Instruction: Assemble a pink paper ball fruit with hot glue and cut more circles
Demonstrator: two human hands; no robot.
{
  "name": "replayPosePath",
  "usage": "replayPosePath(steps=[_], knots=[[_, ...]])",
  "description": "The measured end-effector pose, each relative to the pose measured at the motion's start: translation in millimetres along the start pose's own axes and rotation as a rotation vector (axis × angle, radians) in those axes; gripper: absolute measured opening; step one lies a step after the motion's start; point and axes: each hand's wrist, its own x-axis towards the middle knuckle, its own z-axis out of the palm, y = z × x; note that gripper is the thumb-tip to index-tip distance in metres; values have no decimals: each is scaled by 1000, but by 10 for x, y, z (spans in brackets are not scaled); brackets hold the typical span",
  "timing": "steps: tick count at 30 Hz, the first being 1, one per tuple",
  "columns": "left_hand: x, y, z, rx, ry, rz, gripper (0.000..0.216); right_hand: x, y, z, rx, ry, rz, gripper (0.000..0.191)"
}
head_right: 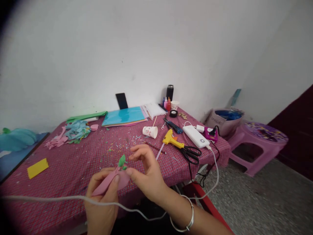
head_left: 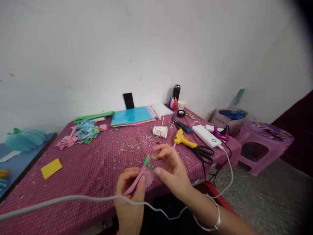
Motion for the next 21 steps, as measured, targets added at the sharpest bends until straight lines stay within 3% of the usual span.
replayPosePath(steps=[3,7,21], knots=[[-5,13,13,-4,-25,4,12,-5,-30,1,-84,-90,11,17],[-11,43,20,-1,-48,28,11,5,-62,9,-113,-92,-9,10],[-31,18,9,3,-24,4,11,24,-81,46,-37,-76,22,10]])
